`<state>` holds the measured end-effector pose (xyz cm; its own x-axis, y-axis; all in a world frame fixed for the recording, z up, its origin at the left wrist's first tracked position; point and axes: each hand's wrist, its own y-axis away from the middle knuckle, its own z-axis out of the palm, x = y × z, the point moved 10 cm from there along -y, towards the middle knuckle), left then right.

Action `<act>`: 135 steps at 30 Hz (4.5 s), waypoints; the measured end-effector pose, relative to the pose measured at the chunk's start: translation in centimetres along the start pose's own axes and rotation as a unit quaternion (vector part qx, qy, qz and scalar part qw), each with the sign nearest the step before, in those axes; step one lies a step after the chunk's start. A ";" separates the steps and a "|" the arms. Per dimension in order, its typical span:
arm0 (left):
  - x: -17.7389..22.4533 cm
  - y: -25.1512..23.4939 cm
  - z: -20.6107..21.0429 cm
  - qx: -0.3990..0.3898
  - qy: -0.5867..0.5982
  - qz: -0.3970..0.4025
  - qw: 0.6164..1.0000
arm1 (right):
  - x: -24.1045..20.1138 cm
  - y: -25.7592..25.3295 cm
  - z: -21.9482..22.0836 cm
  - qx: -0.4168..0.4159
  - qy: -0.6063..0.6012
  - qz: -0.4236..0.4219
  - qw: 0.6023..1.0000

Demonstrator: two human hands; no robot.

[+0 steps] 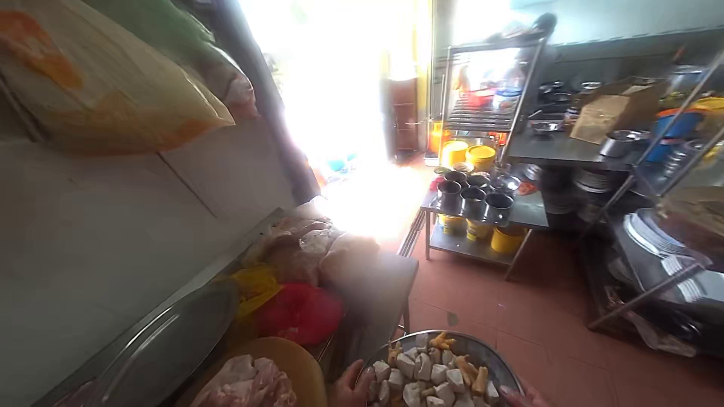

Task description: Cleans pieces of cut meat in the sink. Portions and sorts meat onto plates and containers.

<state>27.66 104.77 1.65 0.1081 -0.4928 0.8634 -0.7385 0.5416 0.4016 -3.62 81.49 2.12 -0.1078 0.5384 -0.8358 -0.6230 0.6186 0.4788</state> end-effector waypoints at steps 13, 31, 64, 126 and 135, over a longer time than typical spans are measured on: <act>1.6 -19.9 1.7 0.134 -0.084 -0.053 0.986 | -4.7 -31.6 2.8 -0.006 0.184 0.146 0.972; 12.7 -20.8 5.3 0.322 -0.326 -0.058 0.887 | -14.8 -46.0 23.0 -0.348 0.658 -0.279 0.607; 6.7 -20.2 4.9 0.300 0.542 -0.098 0.779 | -7.8 -44.2 25.8 -0.471 0.764 -0.123 0.423; 5.5 -26.6 0.9 0.110 -0.210 -0.217 0.947 | -9.2 -42.6 26.2 -0.511 0.541 -0.112 0.659; 2.2 -17.7 1.6 0.261 0.489 -0.114 0.825 | -4.7 -37.3 29.2 -0.480 0.816 -0.131 0.296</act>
<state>39.91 92.99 -4.07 0.5810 0.3807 0.7194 -0.7827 0.0188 0.6222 42.79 72.57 -3.94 0.2977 -0.9328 -0.2034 -0.6244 -0.3514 0.6976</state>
